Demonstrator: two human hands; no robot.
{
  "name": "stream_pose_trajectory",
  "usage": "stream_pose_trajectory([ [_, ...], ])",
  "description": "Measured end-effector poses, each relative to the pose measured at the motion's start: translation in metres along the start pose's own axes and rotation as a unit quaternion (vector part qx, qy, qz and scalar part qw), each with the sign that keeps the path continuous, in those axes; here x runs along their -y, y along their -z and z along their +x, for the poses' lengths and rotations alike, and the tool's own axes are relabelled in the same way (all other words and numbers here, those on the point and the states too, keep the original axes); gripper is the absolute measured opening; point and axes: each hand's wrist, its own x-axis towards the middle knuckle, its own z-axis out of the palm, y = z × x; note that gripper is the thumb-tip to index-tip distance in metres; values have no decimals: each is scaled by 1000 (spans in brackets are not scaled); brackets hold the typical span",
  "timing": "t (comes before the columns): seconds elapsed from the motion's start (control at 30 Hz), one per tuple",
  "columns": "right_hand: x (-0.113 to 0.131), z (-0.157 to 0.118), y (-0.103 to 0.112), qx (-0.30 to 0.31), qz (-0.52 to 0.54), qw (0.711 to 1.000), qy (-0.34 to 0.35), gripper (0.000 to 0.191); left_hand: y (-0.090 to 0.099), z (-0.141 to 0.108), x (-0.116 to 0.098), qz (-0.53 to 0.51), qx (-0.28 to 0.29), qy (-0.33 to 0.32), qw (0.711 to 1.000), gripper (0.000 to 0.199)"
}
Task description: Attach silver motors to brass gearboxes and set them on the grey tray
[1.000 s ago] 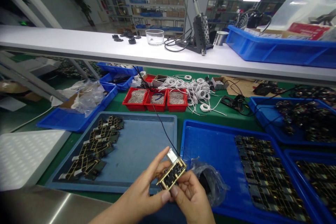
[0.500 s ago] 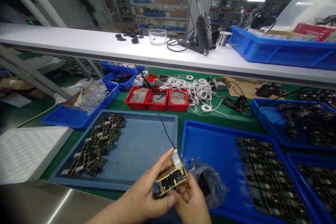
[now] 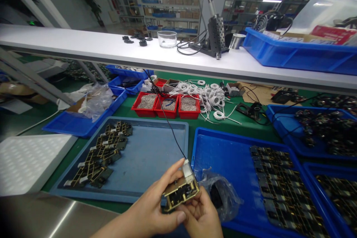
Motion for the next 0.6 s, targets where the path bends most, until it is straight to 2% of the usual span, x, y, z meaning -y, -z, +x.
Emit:
stream_pose_trajectory([
  [0.13,-7,3,8,16,-21,1000,10,48,0,0,3,-17,4,-15,1000,87],
  [0.3,-6,2,8,0,-71,997,24,50,-1,0,7,-25,3,-18,1000,86],
  [0.47,2,-4,3,-10,-125,991,39,43,3,-1,5,-34,13,-17,999,84],
  [0.6,3,-4,7,-1,-187,979,78,35,11,-1,0,-50,15,-3,999,92],
])
